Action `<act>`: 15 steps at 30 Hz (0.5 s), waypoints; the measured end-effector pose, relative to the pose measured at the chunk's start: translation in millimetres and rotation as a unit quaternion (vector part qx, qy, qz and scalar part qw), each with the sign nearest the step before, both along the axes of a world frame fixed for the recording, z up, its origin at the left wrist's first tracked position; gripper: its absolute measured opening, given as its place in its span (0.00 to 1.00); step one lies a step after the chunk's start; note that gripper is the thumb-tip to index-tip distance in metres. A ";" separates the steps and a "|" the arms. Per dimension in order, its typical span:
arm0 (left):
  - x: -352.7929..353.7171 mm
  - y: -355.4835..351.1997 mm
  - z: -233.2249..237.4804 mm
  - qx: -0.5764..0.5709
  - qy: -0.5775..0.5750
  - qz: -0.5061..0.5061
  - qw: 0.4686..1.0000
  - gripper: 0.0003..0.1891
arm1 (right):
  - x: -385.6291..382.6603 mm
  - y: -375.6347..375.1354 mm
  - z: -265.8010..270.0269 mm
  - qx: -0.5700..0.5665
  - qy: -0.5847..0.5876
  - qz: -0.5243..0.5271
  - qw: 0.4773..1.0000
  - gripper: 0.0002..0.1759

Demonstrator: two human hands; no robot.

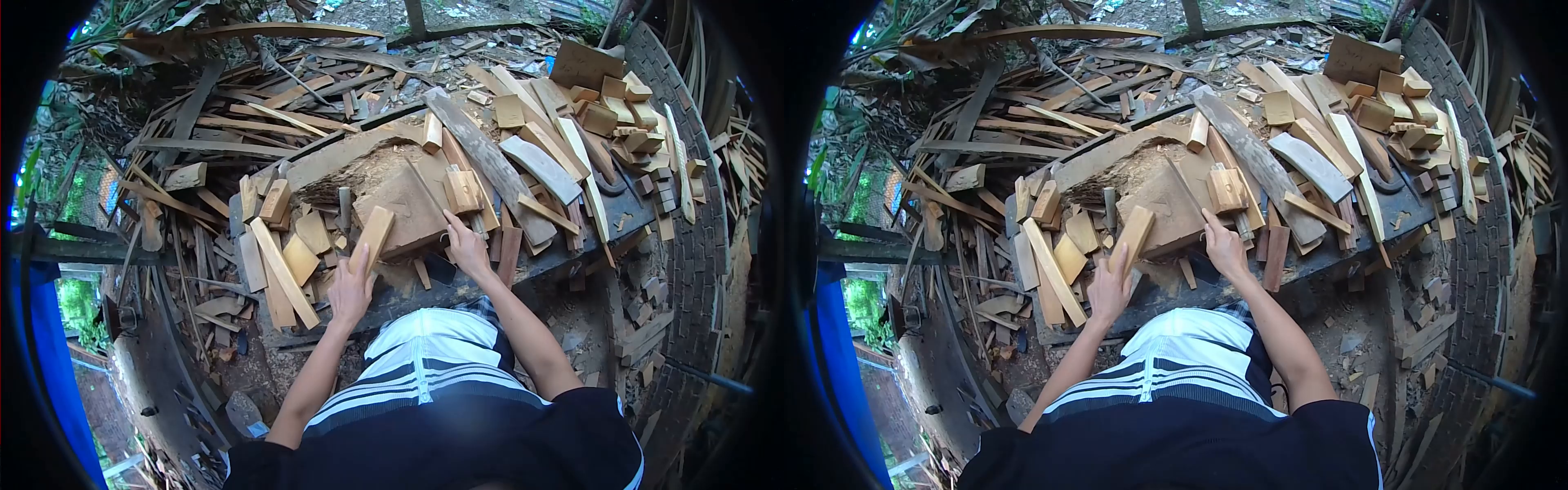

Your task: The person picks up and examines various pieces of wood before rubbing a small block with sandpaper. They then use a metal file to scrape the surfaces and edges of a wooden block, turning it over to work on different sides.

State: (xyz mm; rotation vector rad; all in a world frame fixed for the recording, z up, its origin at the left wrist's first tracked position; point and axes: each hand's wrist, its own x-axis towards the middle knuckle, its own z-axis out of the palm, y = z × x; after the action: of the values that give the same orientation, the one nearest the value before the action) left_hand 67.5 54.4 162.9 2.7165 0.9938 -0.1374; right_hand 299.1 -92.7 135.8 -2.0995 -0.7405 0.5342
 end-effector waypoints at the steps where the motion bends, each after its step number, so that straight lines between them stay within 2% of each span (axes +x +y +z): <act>1: 2.1 -1.6 8.0 0.024 -0.051 0.006 0.998 0.44 | -2.2 -2.7 11.4 -0.015 0.024 -0.005 1.000 0.22; 2: 1.5 -4.5 11.5 0.049 -0.102 0.016 0.994 0.45 | -4.0 -4.5 7.1 -0.022 0.023 0.000 0.999 0.22; 3: -0.4 -4.6 4.7 0.046 -0.104 0.021 0.993 0.45 | -4.0 -2.8 0.8 -0.002 -0.010 -0.007 1.000 0.22; 5: -2.7 -0.4 -21.4 0.013 0.013 0.011 1.000 0.45 | -1.9 0.1 -3.4 0.016 -0.049 -0.010 0.999 0.22; 10: -15.1 9.8 -11.5 -0.018 -0.031 0.015 0.999 0.45 | -13.3 -0.8 11.2 -0.006 -0.022 0.003 1.000 0.22; 12: -22.6 11.4 -10.3 -0.106 -0.118 0.134 0.978 0.45 | -15.5 -0.8 2.9 0.015 -0.024 -0.028 0.999 0.23; 13: -29.3 12.7 -21.1 -0.106 -0.119 0.133 0.978 0.45 | -17.8 -1.2 2.8 0.015 -0.025 -0.029 0.999 0.23; 15: -51.4 16.3 -53.6 -0.044 -0.231 0.227 0.945 0.43 | -23.6 -3.0 2.8 0.063 -0.046 -0.074 0.994 0.23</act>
State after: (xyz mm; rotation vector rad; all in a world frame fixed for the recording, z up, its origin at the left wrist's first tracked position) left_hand 16.1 70.7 109.3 2.2050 1.3707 0.4996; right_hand 275.5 -95.8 138.6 -2.0514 -0.6467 0.3027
